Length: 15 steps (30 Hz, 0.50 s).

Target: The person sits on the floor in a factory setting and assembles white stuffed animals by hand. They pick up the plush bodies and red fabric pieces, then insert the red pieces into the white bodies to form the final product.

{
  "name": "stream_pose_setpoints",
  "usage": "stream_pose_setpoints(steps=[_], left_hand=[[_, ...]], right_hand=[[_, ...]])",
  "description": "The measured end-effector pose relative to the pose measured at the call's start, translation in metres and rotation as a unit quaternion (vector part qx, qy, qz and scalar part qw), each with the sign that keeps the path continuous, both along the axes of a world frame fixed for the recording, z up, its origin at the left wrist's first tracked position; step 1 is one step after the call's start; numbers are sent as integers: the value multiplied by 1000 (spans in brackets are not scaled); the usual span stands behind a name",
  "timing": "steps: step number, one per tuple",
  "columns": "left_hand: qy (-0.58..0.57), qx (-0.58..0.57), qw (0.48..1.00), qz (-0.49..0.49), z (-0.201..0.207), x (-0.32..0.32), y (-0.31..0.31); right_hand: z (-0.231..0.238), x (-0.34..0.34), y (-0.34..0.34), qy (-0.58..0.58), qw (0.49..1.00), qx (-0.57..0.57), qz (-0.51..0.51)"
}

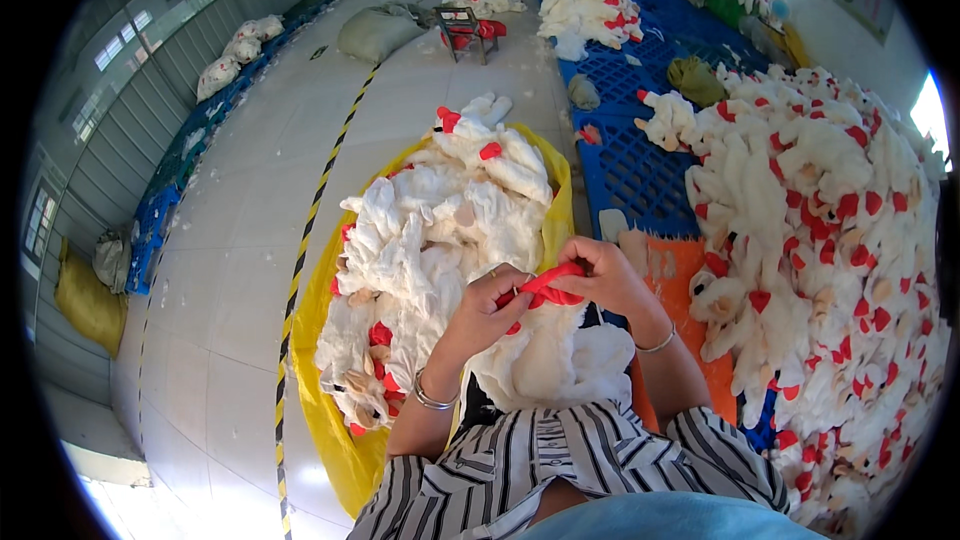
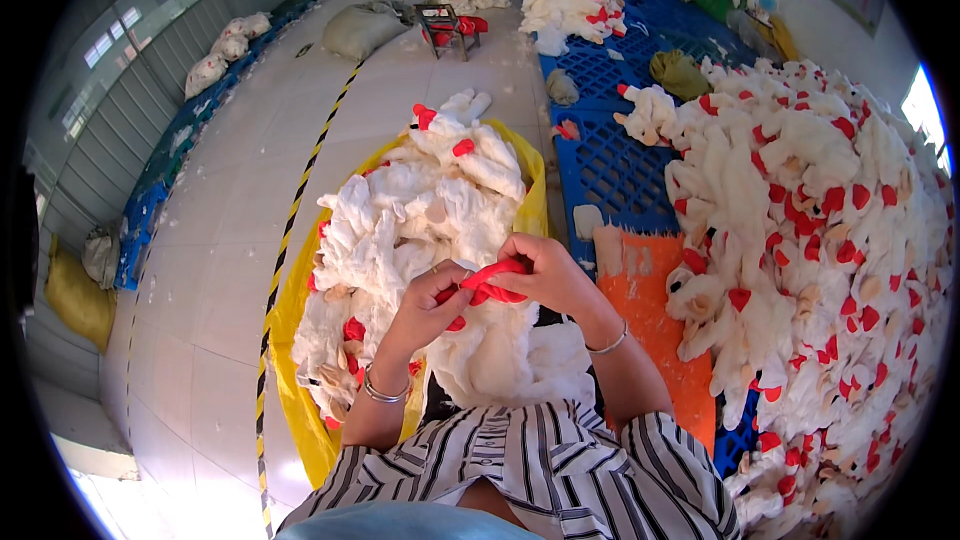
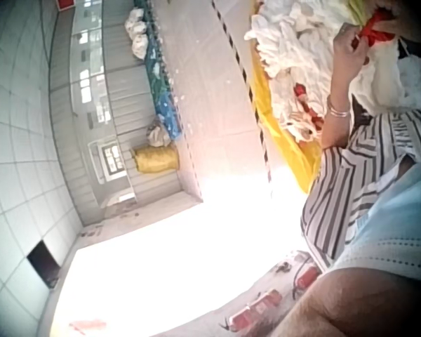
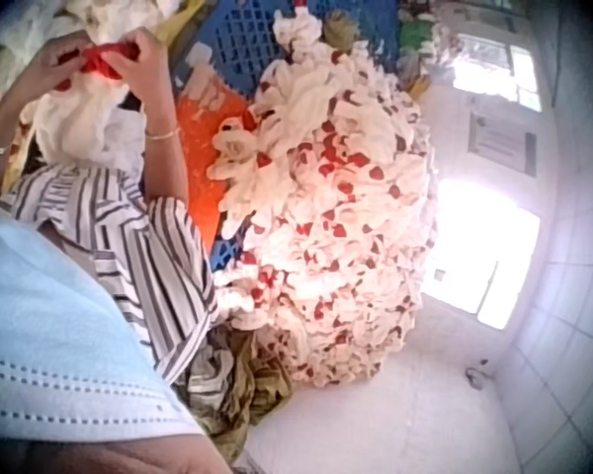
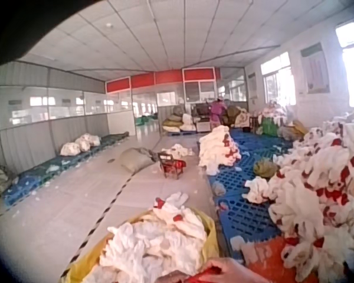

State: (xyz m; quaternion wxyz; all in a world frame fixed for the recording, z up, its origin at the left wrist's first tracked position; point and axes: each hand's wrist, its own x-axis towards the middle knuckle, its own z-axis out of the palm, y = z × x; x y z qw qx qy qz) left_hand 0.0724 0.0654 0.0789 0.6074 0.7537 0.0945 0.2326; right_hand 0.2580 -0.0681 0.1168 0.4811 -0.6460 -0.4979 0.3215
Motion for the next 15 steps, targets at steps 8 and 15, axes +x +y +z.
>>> stream_pose_setpoints(steps=[8,15], left_hand=[[-20,-2,1000,-5,-3,2,0],[-36,25,999,0,-11,3,3]], right_hand=[[2,2,-4,24,999,21,4],[3,3,-3,23,1000,15,9]])
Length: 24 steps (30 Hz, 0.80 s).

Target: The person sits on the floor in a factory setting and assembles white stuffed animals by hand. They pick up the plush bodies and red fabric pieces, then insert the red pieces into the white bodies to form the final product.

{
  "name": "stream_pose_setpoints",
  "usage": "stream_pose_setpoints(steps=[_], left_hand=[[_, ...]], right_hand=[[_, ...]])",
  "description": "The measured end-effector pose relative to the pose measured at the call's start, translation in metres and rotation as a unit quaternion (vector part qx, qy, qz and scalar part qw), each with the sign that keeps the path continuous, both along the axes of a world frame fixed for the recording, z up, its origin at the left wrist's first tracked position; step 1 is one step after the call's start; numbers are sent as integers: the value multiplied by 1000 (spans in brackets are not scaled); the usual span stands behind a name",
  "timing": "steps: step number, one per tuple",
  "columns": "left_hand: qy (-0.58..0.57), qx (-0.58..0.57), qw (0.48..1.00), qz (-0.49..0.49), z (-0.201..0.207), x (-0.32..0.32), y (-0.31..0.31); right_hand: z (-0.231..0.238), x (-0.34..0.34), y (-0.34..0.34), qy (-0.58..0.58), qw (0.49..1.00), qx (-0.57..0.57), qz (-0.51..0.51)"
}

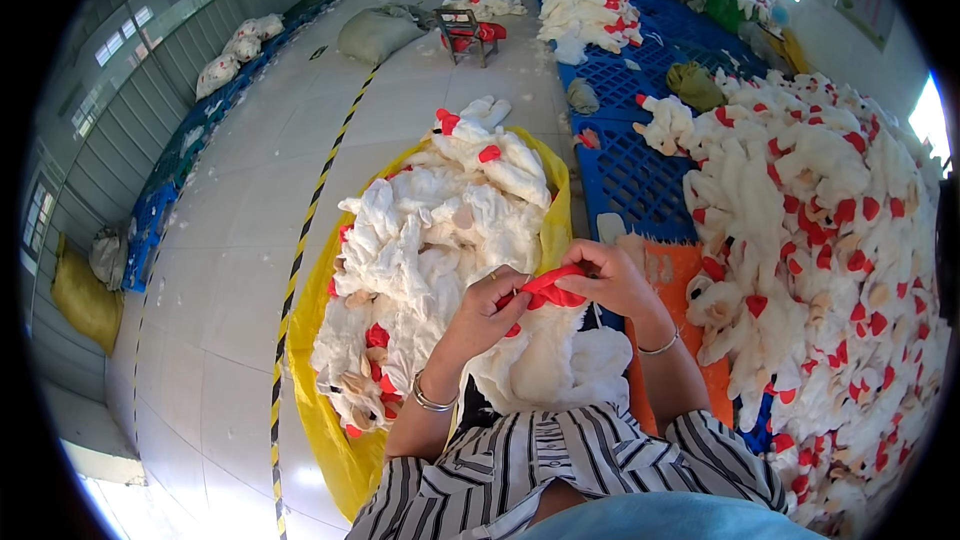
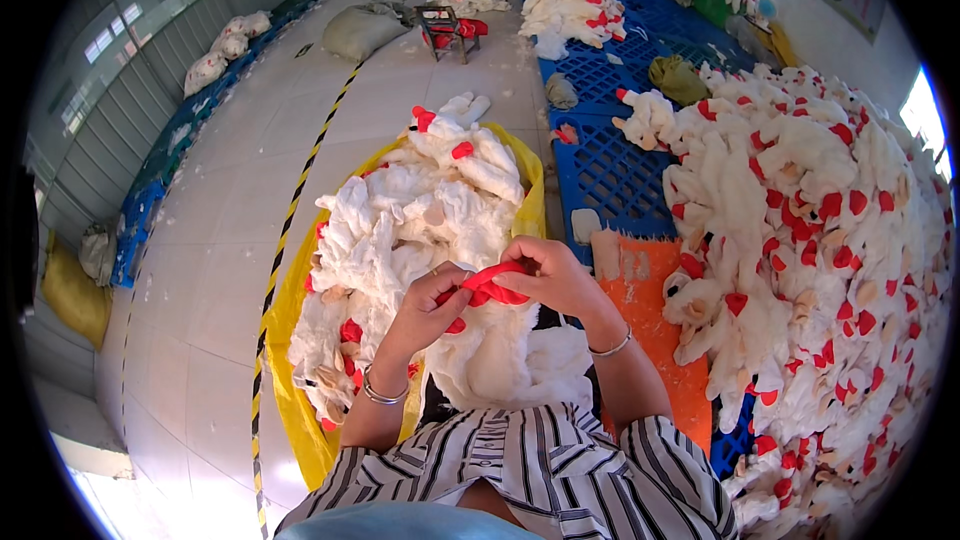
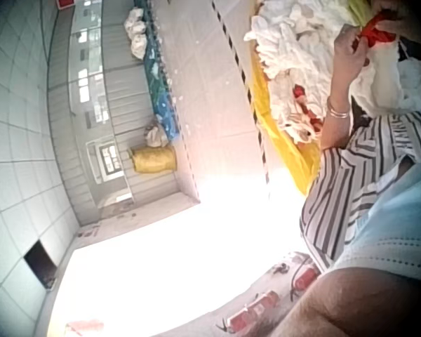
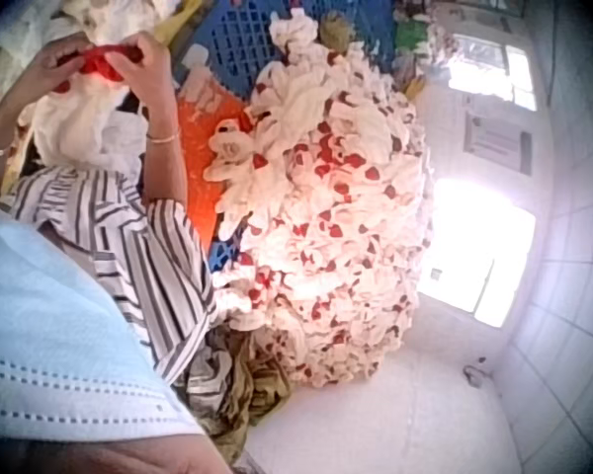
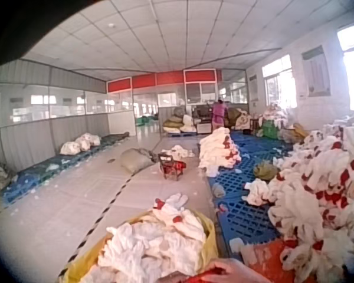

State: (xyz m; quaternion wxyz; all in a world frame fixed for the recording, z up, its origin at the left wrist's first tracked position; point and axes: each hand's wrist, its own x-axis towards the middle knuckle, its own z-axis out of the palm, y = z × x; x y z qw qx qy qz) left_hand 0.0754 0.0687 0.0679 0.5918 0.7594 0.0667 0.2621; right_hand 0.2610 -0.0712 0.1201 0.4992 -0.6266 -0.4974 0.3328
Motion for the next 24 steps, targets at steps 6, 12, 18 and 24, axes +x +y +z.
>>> stream_pose_setpoints(steps=[6,12,18,24], left_hand=[[18,10,1000,3,5,-4,1],[25,-15,1000,5,7,-5,-1],[12,-24,1000,3,4,-5,0],[1,-49,999,10,-1,-3,1]], right_hand=[[2,0,1,-21,1000,11,7],[2,-1,2,-13,1000,9,8],[3,-1,4,1,1000,3,13],[5,-4,4,11,1000,5,20]])
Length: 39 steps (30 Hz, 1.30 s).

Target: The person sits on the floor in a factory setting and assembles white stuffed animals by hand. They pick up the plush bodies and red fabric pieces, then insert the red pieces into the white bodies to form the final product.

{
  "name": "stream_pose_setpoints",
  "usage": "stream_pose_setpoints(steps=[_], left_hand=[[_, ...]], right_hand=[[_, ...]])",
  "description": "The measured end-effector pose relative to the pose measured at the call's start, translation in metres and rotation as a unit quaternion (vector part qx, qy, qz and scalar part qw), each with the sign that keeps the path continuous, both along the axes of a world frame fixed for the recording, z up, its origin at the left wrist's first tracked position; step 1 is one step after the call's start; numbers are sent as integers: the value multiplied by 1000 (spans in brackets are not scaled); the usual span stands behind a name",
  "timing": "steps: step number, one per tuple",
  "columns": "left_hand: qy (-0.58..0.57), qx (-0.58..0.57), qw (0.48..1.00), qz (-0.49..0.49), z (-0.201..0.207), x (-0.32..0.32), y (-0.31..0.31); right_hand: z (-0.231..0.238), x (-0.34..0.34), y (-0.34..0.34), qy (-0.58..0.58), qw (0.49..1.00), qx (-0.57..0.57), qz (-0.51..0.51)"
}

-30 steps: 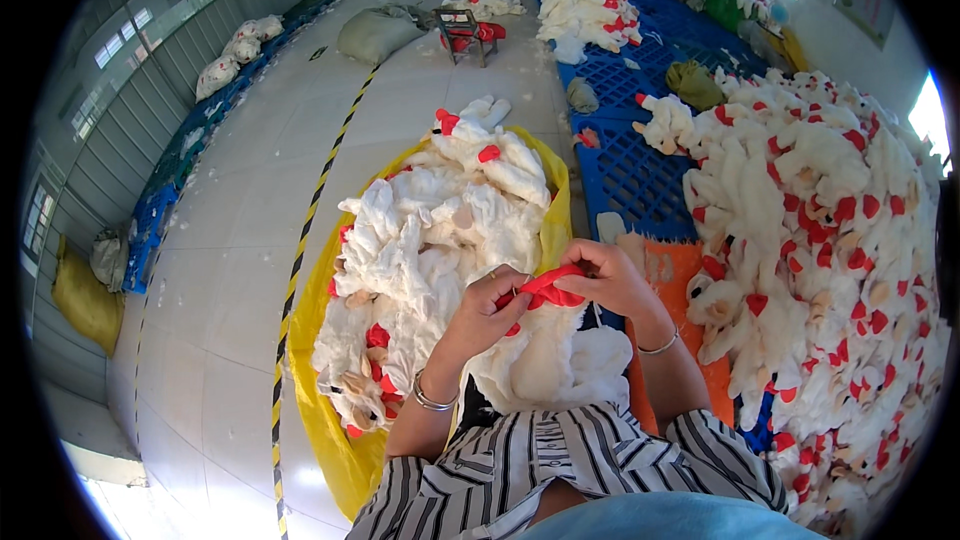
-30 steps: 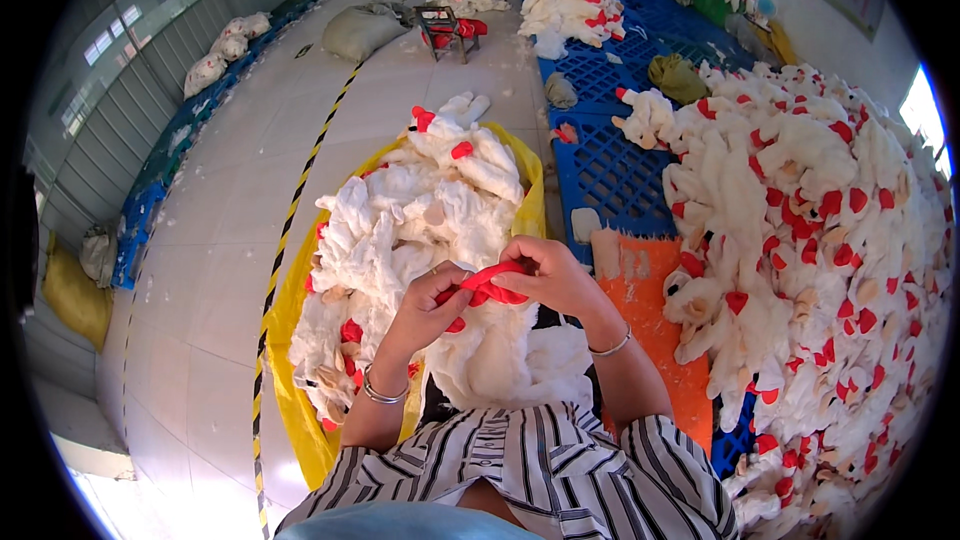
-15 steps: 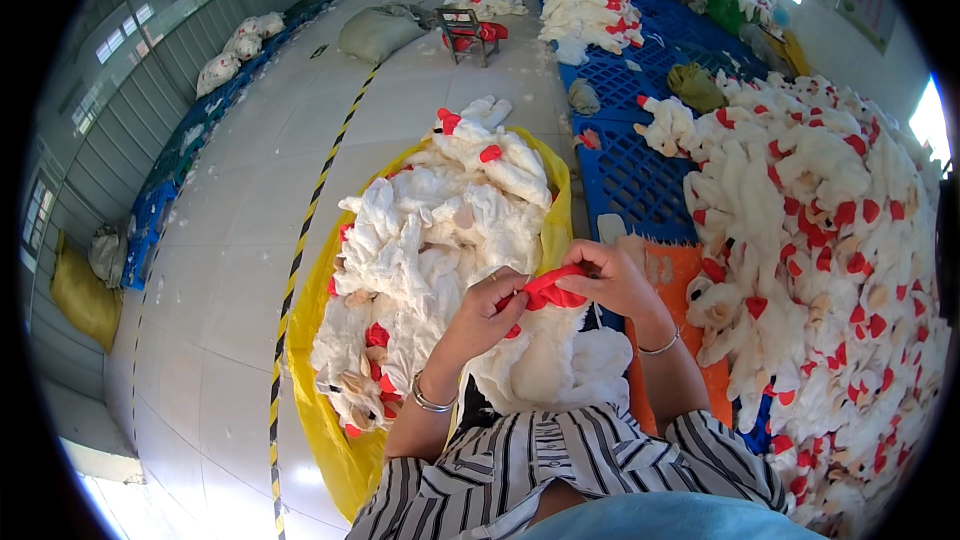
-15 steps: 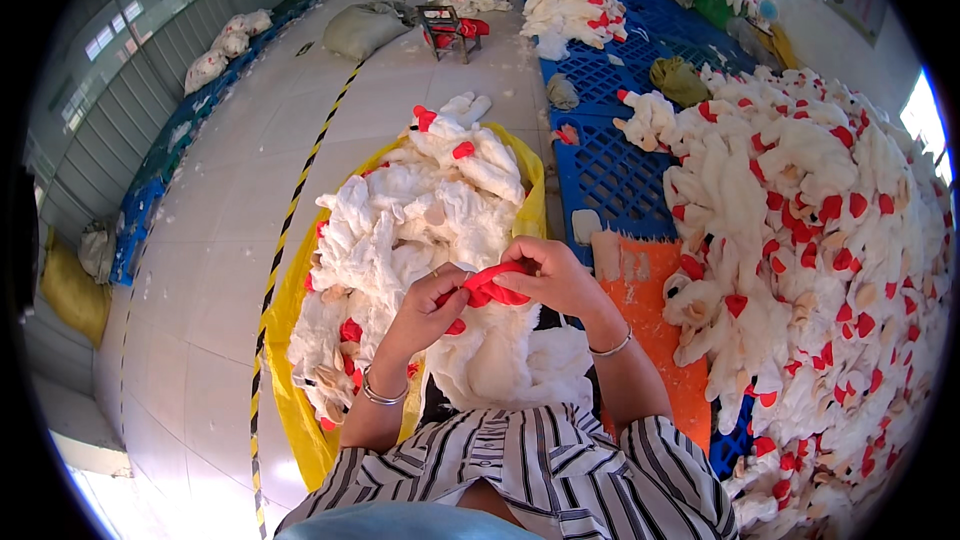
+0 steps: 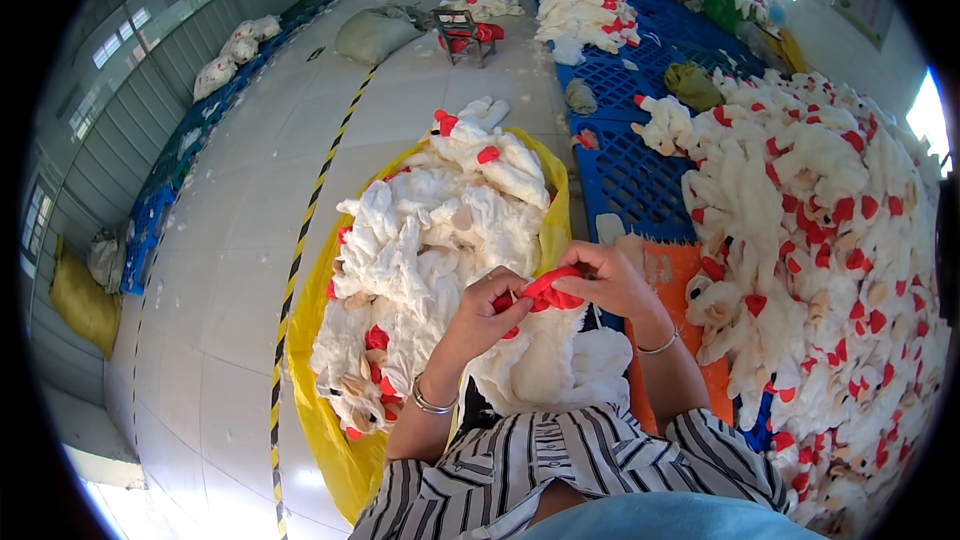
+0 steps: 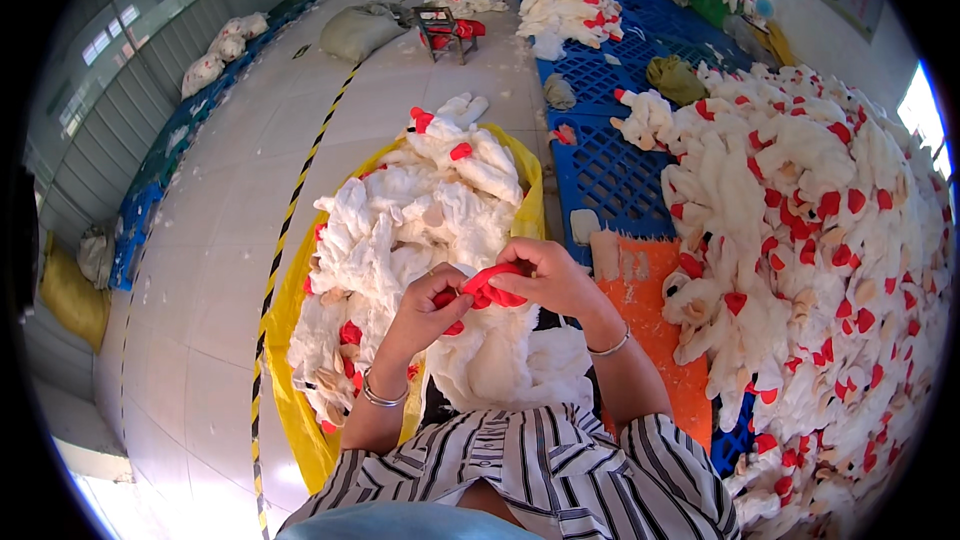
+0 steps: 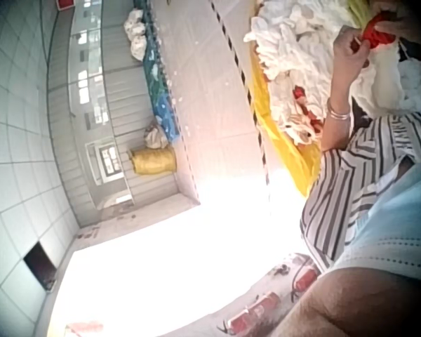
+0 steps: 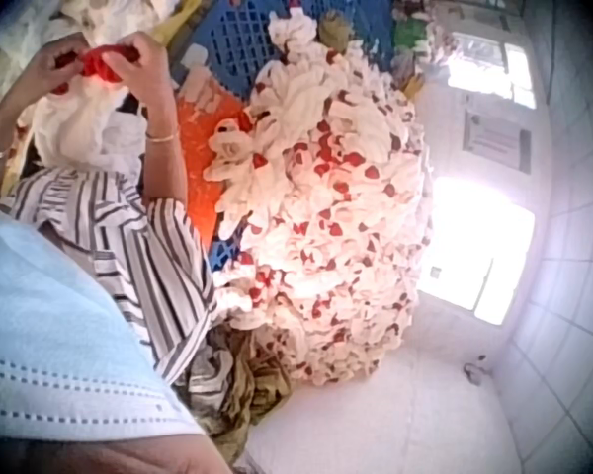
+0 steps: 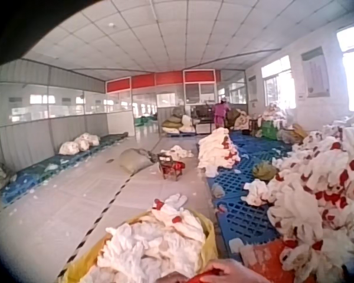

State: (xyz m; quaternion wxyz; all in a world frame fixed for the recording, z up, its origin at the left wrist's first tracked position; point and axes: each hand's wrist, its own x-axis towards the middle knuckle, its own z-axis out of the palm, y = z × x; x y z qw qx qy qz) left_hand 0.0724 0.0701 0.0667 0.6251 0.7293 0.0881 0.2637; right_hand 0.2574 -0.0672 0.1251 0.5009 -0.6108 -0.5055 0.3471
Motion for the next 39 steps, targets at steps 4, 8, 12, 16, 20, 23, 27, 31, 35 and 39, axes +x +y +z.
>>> stream_pose_setpoints(steps=[4,8,12,16,20,23,27,31,35,39], left_hand=[[13,-37,999,2,-7,3,-1],[98,-81,992,3,1,0,-4],[57,3,998,5,6,1,-8],[33,15,999,1,1,3,-7],[71,-22,997,-13,6,1,-6],[57,15,998,-22,4,1,-3],[45,21,998,-23,3,2,-4],[56,-7,998,-30,1,3,-4],[32,41,998,-23,-3,2,-1],[65,-53,996,-29,2,-5,-6]], right_hand=[[1,-1,0,3,1000,0,5],[2,-2,0,8,1000,-5,8],[3,-2,1,-4,1000,12,22],[2,-1,3,1,999,5,31],[1,-2,3,-8,999,17,26],[0,0,4,-13,999,16,26],[-3,0,3,-13,1000,18,23],[0,-1,1,-3,1000,-4,19],[-5,12,6,-4,999,38,31],[73,169,53,-305,941,-61,-131]])
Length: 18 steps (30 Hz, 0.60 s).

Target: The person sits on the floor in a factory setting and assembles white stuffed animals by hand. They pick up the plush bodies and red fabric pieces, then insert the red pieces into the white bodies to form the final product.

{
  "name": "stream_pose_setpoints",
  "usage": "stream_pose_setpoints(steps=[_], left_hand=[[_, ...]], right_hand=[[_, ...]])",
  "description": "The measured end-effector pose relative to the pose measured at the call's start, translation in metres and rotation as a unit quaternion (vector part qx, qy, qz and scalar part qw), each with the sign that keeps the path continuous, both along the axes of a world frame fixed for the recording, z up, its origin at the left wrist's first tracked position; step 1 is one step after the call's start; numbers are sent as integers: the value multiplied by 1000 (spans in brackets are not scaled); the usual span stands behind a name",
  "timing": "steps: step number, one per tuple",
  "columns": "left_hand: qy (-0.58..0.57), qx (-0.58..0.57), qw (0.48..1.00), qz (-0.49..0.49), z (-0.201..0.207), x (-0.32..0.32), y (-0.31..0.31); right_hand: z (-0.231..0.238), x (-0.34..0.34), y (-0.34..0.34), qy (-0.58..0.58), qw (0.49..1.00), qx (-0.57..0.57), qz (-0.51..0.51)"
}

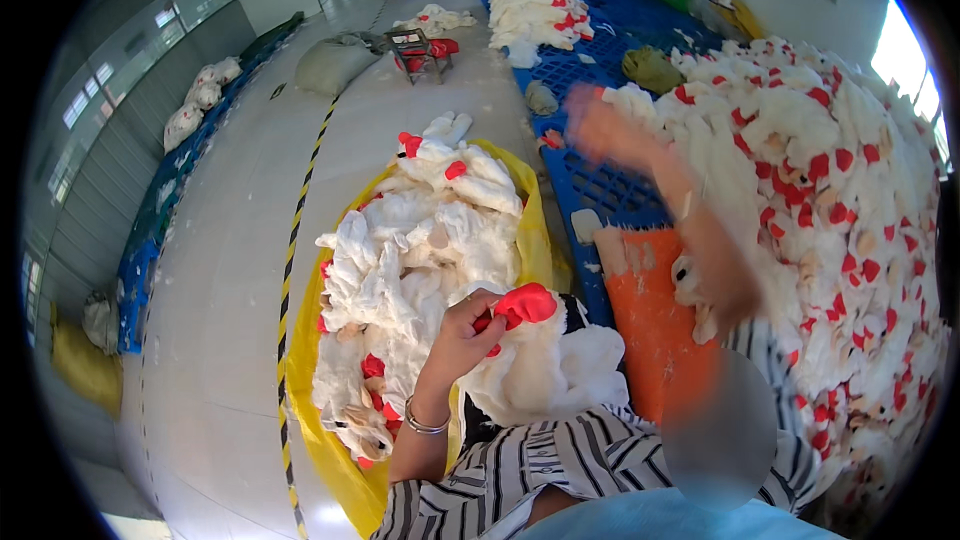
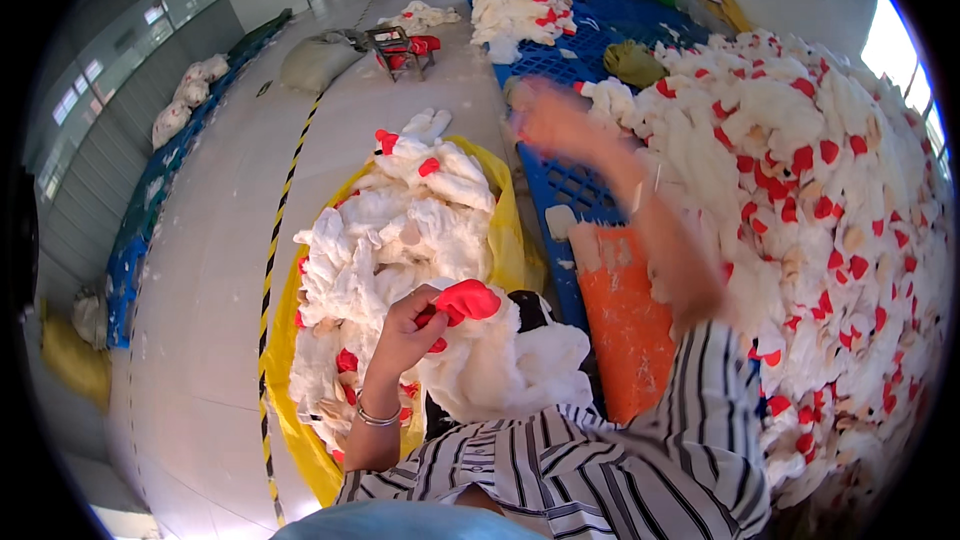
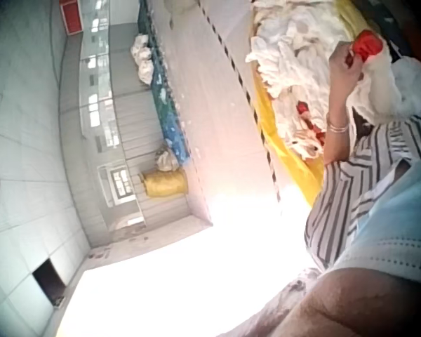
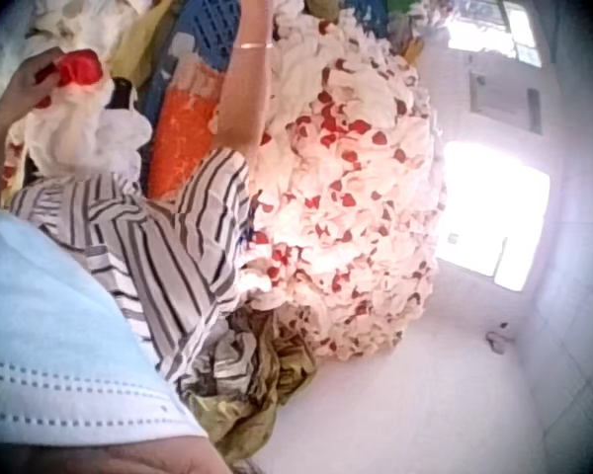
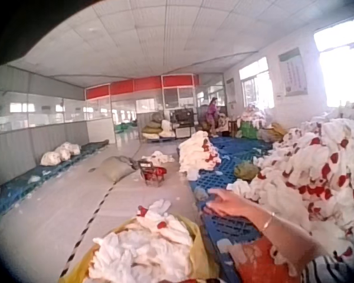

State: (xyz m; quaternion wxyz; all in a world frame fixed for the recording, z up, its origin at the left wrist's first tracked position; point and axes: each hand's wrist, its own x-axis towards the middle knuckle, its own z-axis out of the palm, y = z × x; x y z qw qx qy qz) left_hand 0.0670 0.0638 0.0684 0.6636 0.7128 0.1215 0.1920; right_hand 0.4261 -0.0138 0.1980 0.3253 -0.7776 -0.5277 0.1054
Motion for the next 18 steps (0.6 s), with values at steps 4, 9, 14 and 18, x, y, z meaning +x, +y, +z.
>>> stream_pose_setpoints(steps=[4,9,14,18], left_hand=[[20,-32,999,0,-1,-3,-3],[39,-65,997,-7,-11,-3,-3],[-1,-65,998,8,-16,-9,2],[-4,-67,998,-4,-15,-5,1]], right_hand=[[178,133,-6,-85,944,97,-303],[195,162,-12,-253,963,49,-86],[125,120,10,-47,988,-136,-58],[81,98,-2,-40,982,-182,-25]])
